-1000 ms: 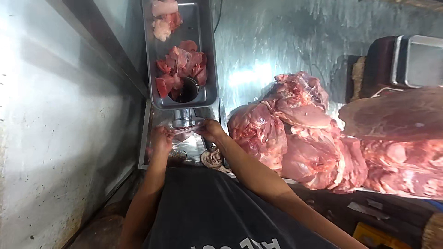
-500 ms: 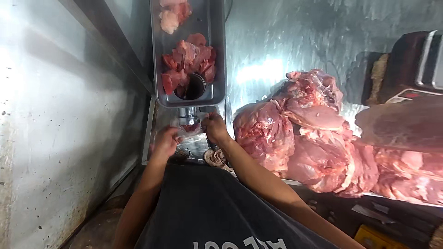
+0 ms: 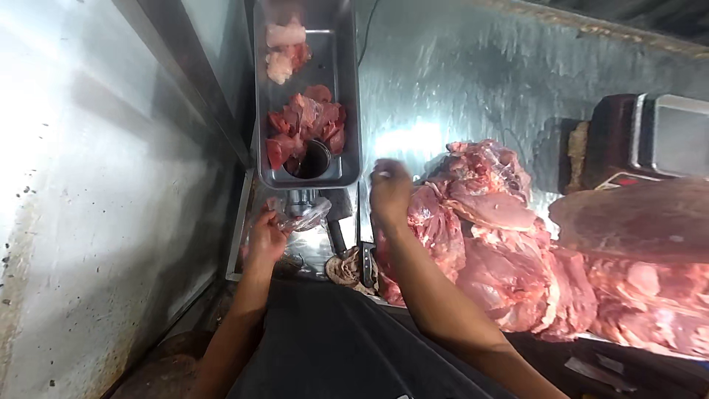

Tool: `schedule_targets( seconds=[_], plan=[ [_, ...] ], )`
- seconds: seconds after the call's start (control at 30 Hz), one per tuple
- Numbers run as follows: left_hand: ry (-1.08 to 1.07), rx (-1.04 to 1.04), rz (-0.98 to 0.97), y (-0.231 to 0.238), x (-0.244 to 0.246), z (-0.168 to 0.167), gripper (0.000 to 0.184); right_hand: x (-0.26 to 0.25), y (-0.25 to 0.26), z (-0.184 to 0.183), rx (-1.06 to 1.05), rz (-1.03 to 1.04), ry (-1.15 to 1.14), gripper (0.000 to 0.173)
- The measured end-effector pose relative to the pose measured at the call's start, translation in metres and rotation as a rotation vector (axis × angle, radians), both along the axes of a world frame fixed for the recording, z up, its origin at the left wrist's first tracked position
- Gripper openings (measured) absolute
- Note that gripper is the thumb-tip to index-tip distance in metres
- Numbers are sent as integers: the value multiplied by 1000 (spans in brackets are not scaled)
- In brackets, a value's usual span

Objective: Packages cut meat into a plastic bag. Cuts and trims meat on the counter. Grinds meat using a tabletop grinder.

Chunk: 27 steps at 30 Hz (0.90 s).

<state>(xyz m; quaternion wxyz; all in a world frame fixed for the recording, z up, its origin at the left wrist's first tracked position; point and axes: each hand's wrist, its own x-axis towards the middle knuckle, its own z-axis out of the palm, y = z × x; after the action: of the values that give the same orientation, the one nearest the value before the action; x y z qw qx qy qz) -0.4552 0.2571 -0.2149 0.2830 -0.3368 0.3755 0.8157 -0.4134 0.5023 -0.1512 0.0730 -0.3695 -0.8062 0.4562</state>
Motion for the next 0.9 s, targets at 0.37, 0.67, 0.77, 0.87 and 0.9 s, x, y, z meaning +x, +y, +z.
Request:
schedule_targets(
  seconds=[0.37,0.67,0.77,0.87,0.9],
  plan=[
    [179,35,-167,-3,2,4,40,-98,-58,39,560,1040,-219,23],
    [54,-41,-153,-27,21,-8,21,-65,-48,18,591,476,329,23],
    [70,-33,-180,-20,16,3,16,-69,-50,18,605,428,277,22],
    [62,-9,-144,-17,19,7,12,-68,-51,19,607,451,227,23],
    [53,-14,-144,-17,23,5,11,-68,-51,19,614,455,227,23]
  ],
)
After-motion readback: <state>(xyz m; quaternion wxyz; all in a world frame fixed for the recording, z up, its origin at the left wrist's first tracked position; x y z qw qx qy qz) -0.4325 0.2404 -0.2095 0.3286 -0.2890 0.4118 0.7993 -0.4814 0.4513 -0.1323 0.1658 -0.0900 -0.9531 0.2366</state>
